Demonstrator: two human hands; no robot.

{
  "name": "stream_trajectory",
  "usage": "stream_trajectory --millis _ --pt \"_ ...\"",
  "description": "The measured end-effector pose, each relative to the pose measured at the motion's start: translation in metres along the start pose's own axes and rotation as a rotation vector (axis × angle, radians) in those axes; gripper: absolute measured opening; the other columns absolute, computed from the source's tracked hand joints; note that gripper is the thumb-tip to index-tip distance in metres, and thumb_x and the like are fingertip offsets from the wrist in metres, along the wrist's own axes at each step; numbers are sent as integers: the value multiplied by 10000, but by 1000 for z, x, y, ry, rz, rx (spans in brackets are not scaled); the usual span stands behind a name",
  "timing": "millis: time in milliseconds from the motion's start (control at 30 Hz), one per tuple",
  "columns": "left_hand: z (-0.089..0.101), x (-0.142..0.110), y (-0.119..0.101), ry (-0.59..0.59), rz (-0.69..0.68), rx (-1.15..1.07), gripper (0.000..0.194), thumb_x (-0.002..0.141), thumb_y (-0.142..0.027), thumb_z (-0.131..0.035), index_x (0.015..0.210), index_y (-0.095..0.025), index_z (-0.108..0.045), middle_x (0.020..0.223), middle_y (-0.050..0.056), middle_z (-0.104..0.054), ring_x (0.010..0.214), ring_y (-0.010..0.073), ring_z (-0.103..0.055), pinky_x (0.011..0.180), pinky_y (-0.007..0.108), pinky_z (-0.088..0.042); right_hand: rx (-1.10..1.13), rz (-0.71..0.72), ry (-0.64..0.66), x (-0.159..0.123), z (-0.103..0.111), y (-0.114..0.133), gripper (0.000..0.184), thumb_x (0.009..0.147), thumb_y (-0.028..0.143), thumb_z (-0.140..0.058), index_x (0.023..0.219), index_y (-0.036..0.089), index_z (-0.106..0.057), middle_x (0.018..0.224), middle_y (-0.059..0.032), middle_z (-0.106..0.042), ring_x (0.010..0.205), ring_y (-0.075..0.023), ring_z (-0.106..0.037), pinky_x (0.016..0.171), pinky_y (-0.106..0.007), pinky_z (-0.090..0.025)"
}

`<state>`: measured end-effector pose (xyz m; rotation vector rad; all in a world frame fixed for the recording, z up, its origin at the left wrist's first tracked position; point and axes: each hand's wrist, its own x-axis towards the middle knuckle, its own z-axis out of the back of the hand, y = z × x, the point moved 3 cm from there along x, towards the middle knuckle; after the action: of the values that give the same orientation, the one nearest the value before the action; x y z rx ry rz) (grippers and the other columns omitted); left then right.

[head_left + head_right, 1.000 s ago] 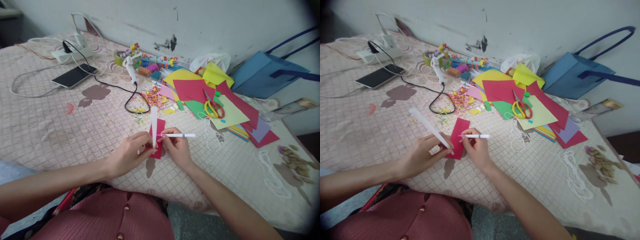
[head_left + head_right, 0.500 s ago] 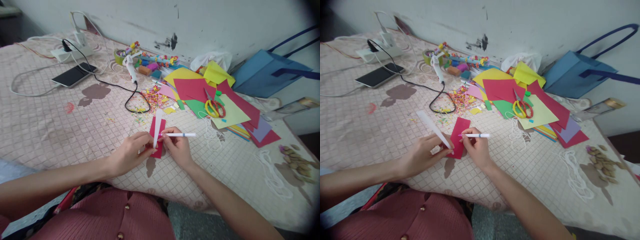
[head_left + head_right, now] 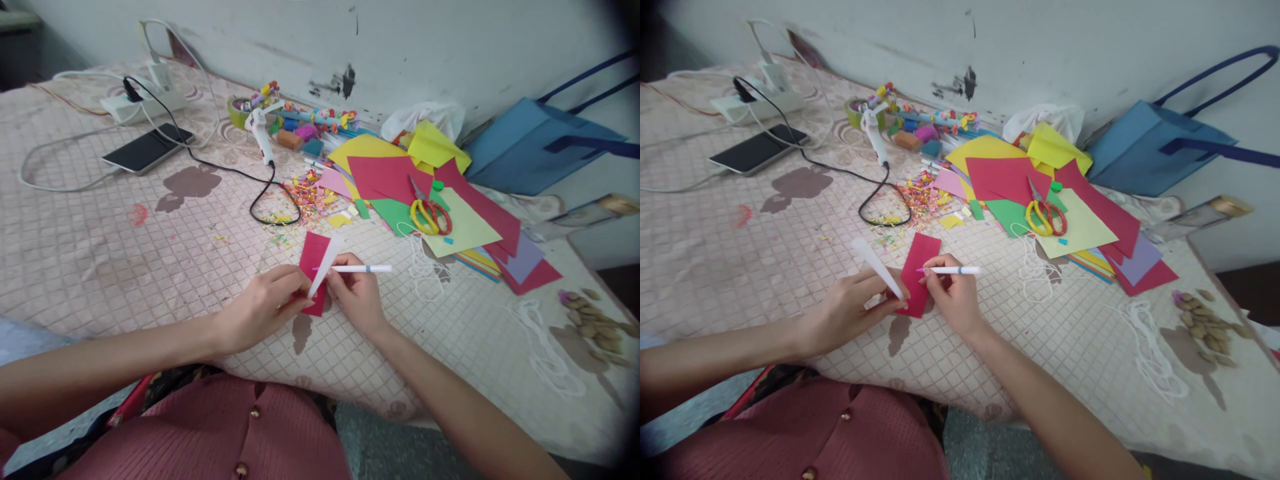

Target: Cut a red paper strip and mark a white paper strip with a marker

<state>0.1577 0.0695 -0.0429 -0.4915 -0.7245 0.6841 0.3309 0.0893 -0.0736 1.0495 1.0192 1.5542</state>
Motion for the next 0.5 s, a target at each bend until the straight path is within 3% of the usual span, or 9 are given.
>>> stream_trajectory --millis 500 --pt "-1 -2 3 38 1 -1 62 877 -105 -523 908 -148 -556 895 45 -604 802 147 -575 692 247 -460 -10 13 -11 0 -1 0 57 876 256 -538 877 202 -557 723 9 -608 587 -99 -583 483 -202 -408"
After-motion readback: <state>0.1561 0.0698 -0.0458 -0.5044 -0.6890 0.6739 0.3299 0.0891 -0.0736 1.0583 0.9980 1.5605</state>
